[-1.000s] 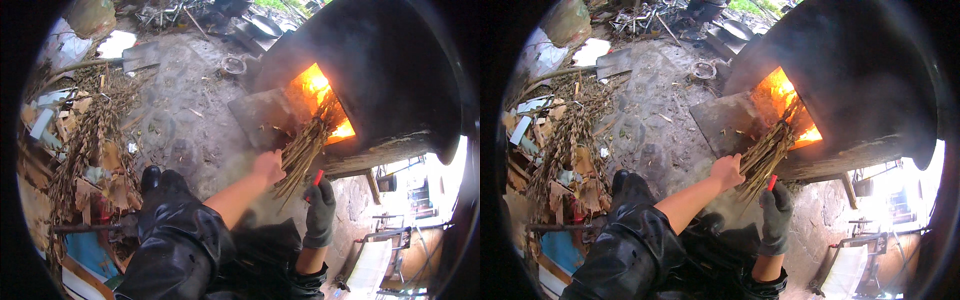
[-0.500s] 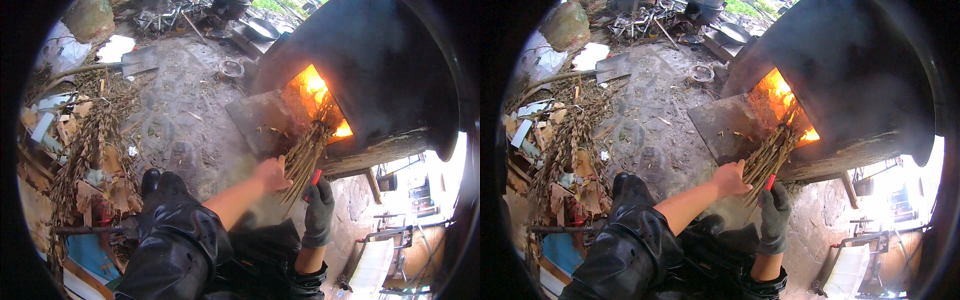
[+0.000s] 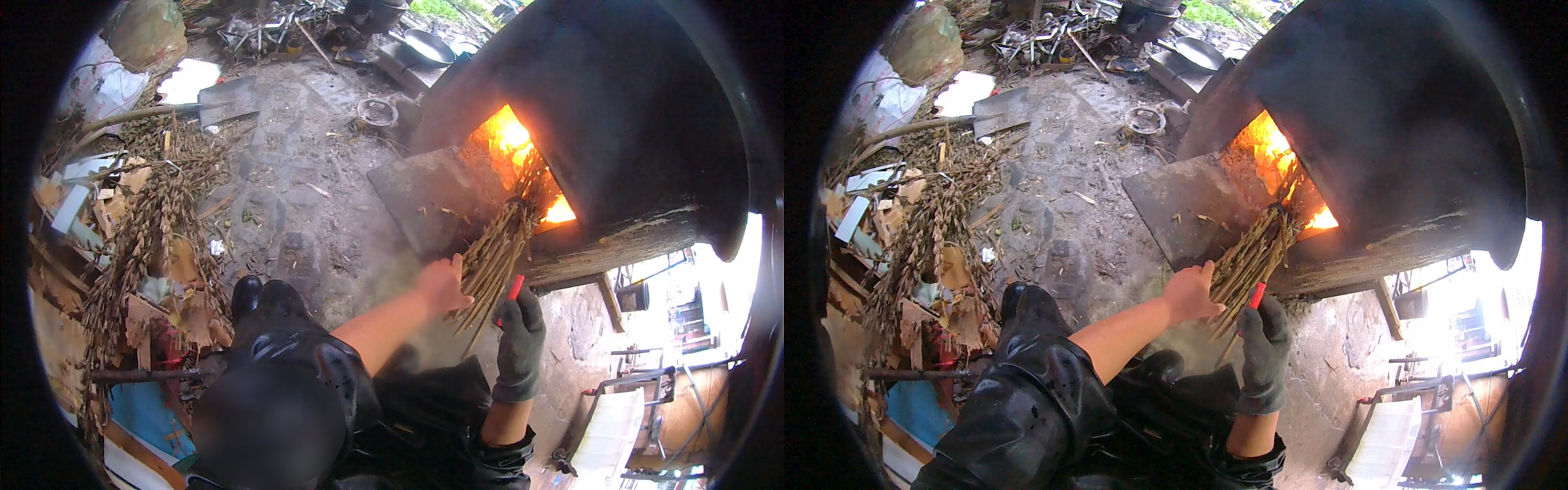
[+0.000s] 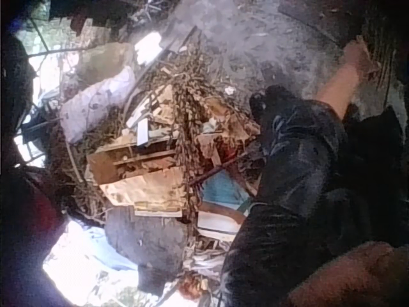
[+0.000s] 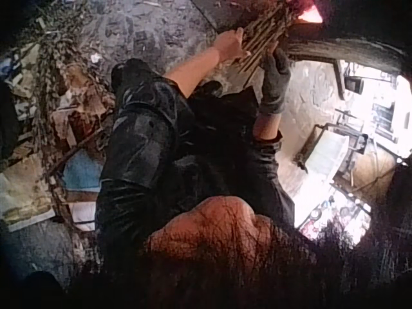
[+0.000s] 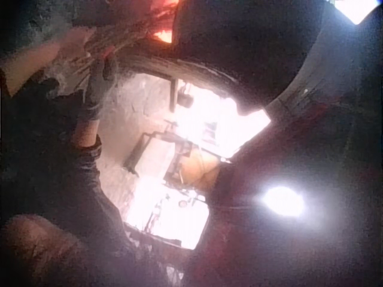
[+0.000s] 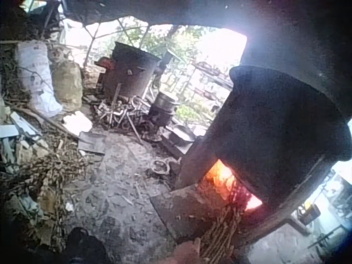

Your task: The person lights a yellow paper with a lighter and places it into a metal stove. They then add cardboard pieces and bundles of dried twigs into the stove opening to build and maintain the fire.

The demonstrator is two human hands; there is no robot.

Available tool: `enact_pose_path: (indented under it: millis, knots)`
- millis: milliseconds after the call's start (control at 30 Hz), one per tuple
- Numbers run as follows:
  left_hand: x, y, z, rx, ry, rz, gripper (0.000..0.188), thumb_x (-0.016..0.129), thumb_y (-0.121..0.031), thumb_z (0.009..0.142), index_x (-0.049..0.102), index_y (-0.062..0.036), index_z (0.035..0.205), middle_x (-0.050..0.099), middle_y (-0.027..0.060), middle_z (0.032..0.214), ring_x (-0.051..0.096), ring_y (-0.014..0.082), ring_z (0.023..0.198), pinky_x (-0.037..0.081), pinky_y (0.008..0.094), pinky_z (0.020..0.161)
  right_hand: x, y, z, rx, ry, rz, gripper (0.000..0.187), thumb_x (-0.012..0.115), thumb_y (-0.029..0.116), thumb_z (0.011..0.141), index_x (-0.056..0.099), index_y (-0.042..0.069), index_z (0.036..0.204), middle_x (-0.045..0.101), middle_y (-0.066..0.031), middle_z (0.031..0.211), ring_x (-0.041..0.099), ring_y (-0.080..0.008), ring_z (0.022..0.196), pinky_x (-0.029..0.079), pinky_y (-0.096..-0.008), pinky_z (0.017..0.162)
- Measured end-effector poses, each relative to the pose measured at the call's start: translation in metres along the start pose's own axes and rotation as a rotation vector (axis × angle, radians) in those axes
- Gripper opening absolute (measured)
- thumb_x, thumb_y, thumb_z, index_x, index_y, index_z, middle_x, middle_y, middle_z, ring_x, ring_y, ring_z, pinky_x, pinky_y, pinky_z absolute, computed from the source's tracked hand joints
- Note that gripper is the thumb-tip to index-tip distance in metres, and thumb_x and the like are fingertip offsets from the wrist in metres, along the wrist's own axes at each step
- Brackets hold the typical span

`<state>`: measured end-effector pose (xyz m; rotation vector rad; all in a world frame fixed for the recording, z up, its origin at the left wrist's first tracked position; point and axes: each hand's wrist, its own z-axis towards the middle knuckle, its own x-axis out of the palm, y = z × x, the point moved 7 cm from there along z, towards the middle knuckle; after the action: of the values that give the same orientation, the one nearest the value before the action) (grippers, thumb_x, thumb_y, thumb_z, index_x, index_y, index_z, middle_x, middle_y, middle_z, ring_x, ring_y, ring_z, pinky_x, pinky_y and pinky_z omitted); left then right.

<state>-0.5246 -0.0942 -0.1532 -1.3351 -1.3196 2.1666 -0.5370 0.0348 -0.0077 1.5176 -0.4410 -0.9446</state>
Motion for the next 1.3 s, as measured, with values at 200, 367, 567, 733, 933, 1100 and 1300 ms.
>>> enact_pose_path:
  millis: [200,367,567,733,933,1100,1300]
  knots:
    - [-0.001,0.006,0.003,-0.016,0.047,0.002,0.093,0.076,-0.042,0.066,0.04,0.0096,0.134,0.063,0.0216,0.102,0.061,0.0365,0.097,0.05,0.0412,0.084,-0.001,-0.005,0.002,-0.018,0.007,-0.005,0.022,0.058,0.01,0.092,0.059,0.0,0.111,0.057,-0.0006,0.088,0.052,-0.0091,0.077,0.043,-0.0243,0.069]
    - [-0.003,0.007,0.003,-0.019,0.062,0.01,0.093,0.076,-0.043,0.066,0.04,0.0095,0.134,0.063,0.0219,0.103,0.06,0.0364,0.098,0.05,0.0414,0.085,0.0,-0.005,0.002,-0.021,0.007,0.001,0.023,0.059,0.01,0.092,0.059,0.0,0.113,0.057,-0.0002,0.089,0.051,-0.009,0.077,0.043,-0.0245,0.069]
    - [-0.008,0.007,0.003,-0.026,0.093,0.018,0.092,0.075,-0.045,0.069,0.04,0.009,0.134,0.062,0.0227,0.105,0.06,0.0365,0.1,0.049,0.0415,0.087,0.001,0.0,-0.001,0.0,-0.023,-0.008,0.024,0.059,0.011,0.092,0.06,0.001,0.114,0.055,0.001,0.089,0.05,-0.0083,0.076,0.042,-0.0235,0.068]
    - [-0.011,0.007,0.004,-0.038,0.13,0.003,0.092,0.074,-0.045,0.07,0.038,0.008,0.136,0.062,0.023,0.105,0.06,0.0365,0.1,0.049,0.0414,0.087,0.003,0.003,-0.001,-0.002,-0.011,-0.019,0.023,0.059,0.012,0.092,0.06,0.001,0.112,0.055,0.001,0.087,0.049,-0.0077,0.076,0.042,-0.0227,0.067]
    - [-0.009,0.009,0.005,-0.043,0.126,0.001,0.092,0.074,-0.045,0.07,0.037,0.0069,0.136,0.062,0.0227,0.104,0.06,0.0367,0.101,0.049,0.0416,0.087,0.002,0.002,-0.001,-0.004,0.026,-0.015,0.022,0.059,0.012,0.092,0.06,0.001,0.112,0.055,0.001,0.086,0.05,-0.008,0.076,0.042,-0.0231,0.067]
    - [-0.007,0.012,0.005,-0.049,0.13,-0.028,0.093,0.075,-0.044,0.069,0.036,0.0054,0.137,0.063,0.022,0.103,0.06,0.0373,0.098,0.049,0.0431,0.085,0.001,0.003,-0.002,-0.031,0.021,-0.061,0.025,0.059,0.012,0.092,0.059,0.001,0.115,0.055,0.0009,0.088,0.049,-0.0082,0.077,0.042,-0.0239,0.069]
    - [-0.009,0.011,0.004,-0.031,0.09,-0.035,0.09,0.075,-0.043,0.068,0.035,-0.0009,0.137,0.063,0.0216,0.099,0.061,0.0385,0.095,0.049,0.0448,0.083,0.0,0.003,-0.002,-0.024,0.01,-0.057,0.028,0.06,0.013,0.091,0.059,0.001,0.116,0.056,0.0006,0.088,0.049,-0.0084,0.076,0.042,-0.0243,0.069]
